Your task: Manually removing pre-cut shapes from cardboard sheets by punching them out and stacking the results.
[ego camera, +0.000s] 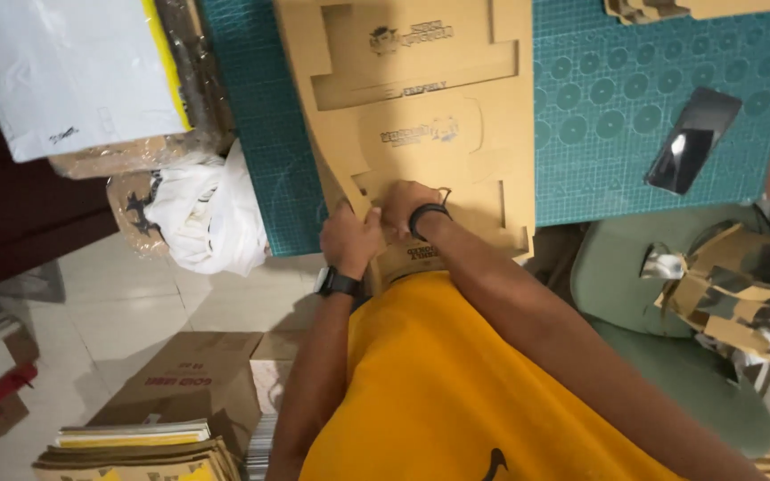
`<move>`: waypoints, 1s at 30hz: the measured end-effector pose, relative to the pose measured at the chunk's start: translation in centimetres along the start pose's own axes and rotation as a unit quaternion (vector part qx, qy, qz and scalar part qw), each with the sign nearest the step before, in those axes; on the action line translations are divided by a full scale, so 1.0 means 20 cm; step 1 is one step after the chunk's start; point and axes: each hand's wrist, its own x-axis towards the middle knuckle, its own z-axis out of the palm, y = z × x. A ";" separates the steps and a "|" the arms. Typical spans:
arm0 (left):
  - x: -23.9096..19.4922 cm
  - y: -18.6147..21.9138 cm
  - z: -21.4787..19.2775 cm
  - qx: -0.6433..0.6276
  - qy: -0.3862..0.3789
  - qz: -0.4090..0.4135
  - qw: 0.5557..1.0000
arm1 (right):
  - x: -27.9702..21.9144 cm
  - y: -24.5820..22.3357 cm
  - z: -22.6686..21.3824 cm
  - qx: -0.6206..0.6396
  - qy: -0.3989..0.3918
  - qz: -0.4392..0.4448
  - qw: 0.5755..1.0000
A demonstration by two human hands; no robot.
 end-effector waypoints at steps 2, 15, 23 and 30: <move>0.00 -0.07 -0.07 -0.062 -0.034 -0.008 0.997 | -0.05 -0.05 -0.03 0.011 -0.008 0.001 1.000; 0.12 -0.01 -0.04 -0.474 -0.102 -0.114 0.867 | -0.12 -0.06 -0.11 0.081 -0.022 -0.020 0.996; 0.07 0.09 -0.14 -0.161 -0.112 -0.089 0.976 | -0.05 -0.03 -0.07 0.083 -0.018 0.009 0.996; -0.01 0.16 -0.20 -0.180 -0.130 -0.048 0.974 | 0.03 0.04 -0.01 0.022 -0.001 -0.037 0.999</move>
